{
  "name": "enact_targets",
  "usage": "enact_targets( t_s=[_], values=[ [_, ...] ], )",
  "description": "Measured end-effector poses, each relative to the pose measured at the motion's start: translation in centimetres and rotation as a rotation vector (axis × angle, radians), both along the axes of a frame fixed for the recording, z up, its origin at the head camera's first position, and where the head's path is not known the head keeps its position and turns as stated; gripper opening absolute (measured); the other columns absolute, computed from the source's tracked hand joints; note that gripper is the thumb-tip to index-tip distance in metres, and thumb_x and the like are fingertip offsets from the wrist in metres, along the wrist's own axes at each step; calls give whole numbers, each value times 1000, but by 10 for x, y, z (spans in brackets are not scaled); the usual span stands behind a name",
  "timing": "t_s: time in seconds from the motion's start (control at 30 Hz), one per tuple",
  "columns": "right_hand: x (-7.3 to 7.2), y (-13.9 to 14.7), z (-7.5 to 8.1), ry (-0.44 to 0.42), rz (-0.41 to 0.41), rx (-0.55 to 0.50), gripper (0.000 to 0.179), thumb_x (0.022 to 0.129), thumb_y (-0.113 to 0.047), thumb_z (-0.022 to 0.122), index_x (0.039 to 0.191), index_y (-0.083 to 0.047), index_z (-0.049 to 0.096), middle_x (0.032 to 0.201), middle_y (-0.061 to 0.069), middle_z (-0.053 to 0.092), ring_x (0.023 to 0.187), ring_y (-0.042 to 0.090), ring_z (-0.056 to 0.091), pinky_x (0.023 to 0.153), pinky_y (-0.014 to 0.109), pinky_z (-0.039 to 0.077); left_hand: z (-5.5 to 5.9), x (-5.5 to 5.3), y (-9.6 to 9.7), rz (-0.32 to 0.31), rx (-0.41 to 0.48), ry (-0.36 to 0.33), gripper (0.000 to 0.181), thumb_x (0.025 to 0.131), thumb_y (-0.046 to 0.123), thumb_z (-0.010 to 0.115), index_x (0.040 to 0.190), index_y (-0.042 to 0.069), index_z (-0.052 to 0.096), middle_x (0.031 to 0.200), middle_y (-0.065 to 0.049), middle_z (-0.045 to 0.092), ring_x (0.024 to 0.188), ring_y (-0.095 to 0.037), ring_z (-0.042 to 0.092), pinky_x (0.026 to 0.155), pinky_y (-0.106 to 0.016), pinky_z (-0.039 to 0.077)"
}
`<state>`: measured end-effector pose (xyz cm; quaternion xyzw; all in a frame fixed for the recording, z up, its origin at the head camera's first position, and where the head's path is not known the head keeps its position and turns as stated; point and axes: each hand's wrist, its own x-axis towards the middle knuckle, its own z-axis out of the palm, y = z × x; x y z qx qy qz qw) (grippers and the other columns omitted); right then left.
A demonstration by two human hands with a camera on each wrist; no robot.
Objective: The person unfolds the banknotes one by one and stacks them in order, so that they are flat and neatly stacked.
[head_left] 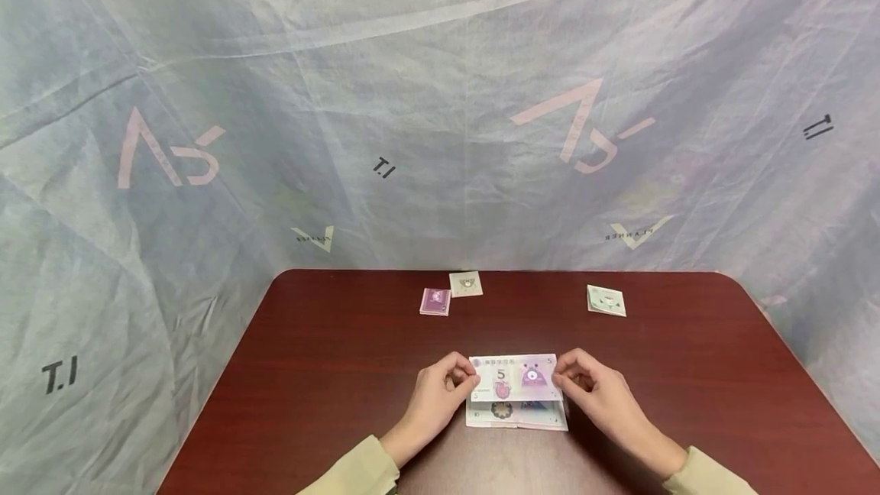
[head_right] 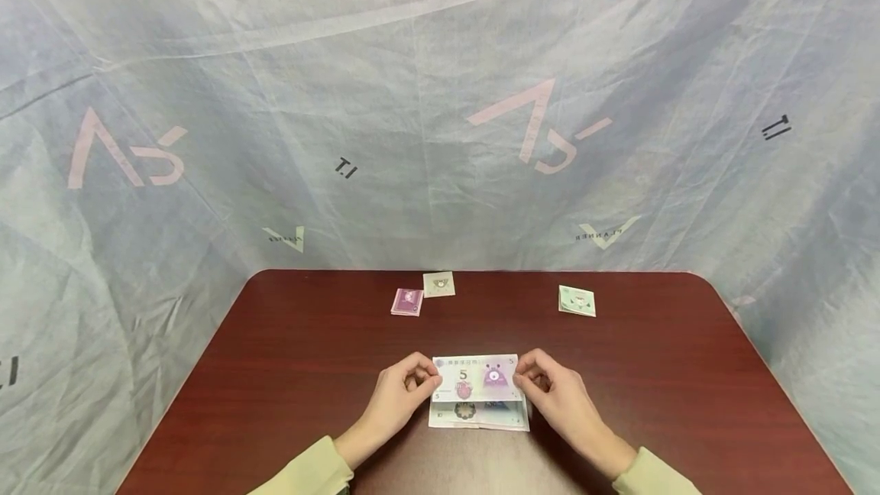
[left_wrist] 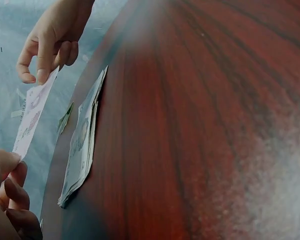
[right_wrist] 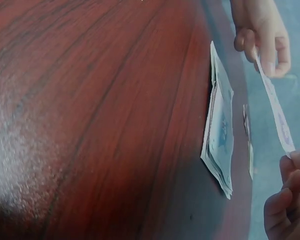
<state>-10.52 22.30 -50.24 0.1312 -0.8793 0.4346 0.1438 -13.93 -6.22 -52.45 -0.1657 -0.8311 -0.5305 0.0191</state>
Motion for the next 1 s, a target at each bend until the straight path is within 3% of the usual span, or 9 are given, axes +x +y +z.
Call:
enact_targets(
  t_s=[0.13, 0.3, 0.6, 1.0],
  values=[
    [2, -2, -2, 18, 19, 40, 26, 86, -1, 80, 90, -23, 66, 75, -17, 62, 60, -2, 51, 53, 22, 44, -2, -1, -1, -22, -15, 39, 4, 92, 10, 78, 91, 14, 77, 79, 7, 69, 61, 3, 48, 57, -17, 43],
    [3, -2, -7, 29, 37, 71, 27, 85, 1, 80, 90, -22, 67, 75, -19, 62, 60, -5, 50, 53, 23, 44, -4, 0, -1, -42, -53, 98, 9, 90, 5, 77, 92, 13, 78, 83, 4, 72, 63, 5, 50, 59, -17, 46],
    [3, -1, -17, 54, 103, 126, 24, 85, 1, 79, 91, -20, 68, 75, -21, 60, 59, -7, 45, 52, 20, 41, -6, 6, -3, -46, -242, 145, 10, 90, 13, 77, 92, 23, 79, 82, 15, 65, 62, 9, 46, 57, -15, 41],
    [2, 0, -23, 10, 129, 182, 22, 86, -1, 78, 91, -20, 68, 75, -22, 57, 60, -9, 44, 54, 20, 41, -12, 6, -2, -61, -391, 206, 11, 87, 14, 77, 89, 25, 76, 80, 18, 62, 68, 5, 52, 59, -19, 42]
  ],
)
